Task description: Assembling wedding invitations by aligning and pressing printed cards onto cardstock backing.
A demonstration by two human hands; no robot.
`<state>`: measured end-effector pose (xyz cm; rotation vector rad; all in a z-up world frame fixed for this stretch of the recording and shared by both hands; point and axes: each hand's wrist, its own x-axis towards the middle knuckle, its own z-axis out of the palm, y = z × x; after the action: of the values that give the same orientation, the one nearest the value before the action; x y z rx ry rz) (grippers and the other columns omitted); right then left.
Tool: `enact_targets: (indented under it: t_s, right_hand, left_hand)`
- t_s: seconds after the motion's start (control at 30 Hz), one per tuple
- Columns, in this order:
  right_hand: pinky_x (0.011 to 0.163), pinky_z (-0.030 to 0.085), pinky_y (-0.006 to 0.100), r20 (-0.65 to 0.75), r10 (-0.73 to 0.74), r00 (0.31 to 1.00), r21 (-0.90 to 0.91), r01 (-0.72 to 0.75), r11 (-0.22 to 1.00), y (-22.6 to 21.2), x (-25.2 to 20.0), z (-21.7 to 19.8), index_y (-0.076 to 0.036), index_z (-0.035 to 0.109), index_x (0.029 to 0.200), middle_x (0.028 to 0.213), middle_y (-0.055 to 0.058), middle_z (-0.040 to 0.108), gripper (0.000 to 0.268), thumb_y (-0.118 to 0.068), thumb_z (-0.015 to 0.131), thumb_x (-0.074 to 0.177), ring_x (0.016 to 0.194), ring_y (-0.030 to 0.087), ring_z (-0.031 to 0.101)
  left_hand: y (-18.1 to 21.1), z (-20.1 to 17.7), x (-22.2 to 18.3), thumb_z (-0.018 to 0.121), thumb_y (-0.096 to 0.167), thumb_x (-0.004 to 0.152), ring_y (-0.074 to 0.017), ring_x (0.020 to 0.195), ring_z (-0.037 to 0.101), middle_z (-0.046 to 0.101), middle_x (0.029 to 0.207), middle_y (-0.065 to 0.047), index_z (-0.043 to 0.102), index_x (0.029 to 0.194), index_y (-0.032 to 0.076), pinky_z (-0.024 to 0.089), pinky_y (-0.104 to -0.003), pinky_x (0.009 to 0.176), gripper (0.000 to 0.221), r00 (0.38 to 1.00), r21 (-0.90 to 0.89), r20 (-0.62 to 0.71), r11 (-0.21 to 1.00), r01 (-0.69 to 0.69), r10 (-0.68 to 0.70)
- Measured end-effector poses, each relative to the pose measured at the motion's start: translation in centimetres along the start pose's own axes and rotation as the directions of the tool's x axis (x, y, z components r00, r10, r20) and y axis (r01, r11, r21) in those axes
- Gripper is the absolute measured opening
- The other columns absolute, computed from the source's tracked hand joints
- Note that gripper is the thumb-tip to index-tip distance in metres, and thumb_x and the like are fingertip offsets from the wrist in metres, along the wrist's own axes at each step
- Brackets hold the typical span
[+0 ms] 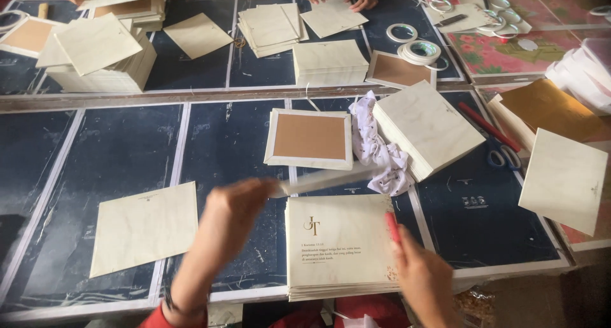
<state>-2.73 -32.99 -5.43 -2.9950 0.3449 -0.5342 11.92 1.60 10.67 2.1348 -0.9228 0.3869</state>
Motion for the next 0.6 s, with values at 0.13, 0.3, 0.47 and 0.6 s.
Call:
enact_targets:
  t_s: [0.13,0.3,0.47,0.6]
  right_hand:
    - [0.082,0.052,0.043,-0.134,0.073,0.988,0.394,-0.014,0.919,6.3,-0.4,1.2,-0.011,0.072,0.127,0.110,0.011,0.078,0.032,-0.024,0.062,0.099,0.093,0.033,0.072]
    - [0.040,0.036,0.030,0.349,0.211,0.913,0.770,-0.407,0.491,5.9,-0.7,-1.5,-0.002,0.072,0.127,0.066,0.016,0.062,0.035,-0.025,0.062,0.103,0.041,0.017,0.044]
    - [0.080,0.050,0.033,0.301,0.235,0.924,0.415,-0.349,0.840,3.3,-2.3,0.7,-0.012,0.076,0.112,0.091,0.003,0.075,0.047,-0.041,0.085,0.076,0.085,0.021,0.071]
    - [0.071,0.044,0.033,0.308,0.264,0.914,0.415,-0.379,0.827,3.3,-2.4,0.5,-0.010,0.073,0.094,0.063,0.007,0.058,0.039,-0.045,0.083,0.079,0.066,0.024,0.057]
  left_hand:
    - [2.9,5.0,-7.5,0.054,-0.013,0.090,-0.0329,0.130,0.065,0.070,0.136,-0.016,0.066,0.134,0.005,0.052,-0.041,0.111,0.049,0.991,0.076,0.042,0.989,-0.130,0.127]
    - [2.7,10.4,-14.8,0.060,0.010,0.108,-0.0390,0.148,0.047,0.053,0.156,-0.015,0.064,0.140,0.007,0.034,-0.058,0.120,0.033,0.990,0.021,0.077,0.992,-0.122,0.120]
    - [0.4,8.3,-14.2,0.072,-0.002,0.092,-0.0330,0.143,0.052,0.057,0.150,-0.015,0.063,0.138,0.002,0.040,-0.048,0.120,0.047,0.988,-0.303,0.042,0.940,0.155,-0.149]
    - [-8.4,2.6,-14.7,0.079,0.003,0.082,-0.0339,0.141,0.053,0.050,0.156,-0.015,0.056,0.143,0.004,0.047,-0.042,0.115,0.065,0.884,0.125,-0.081,0.875,0.467,-0.460]
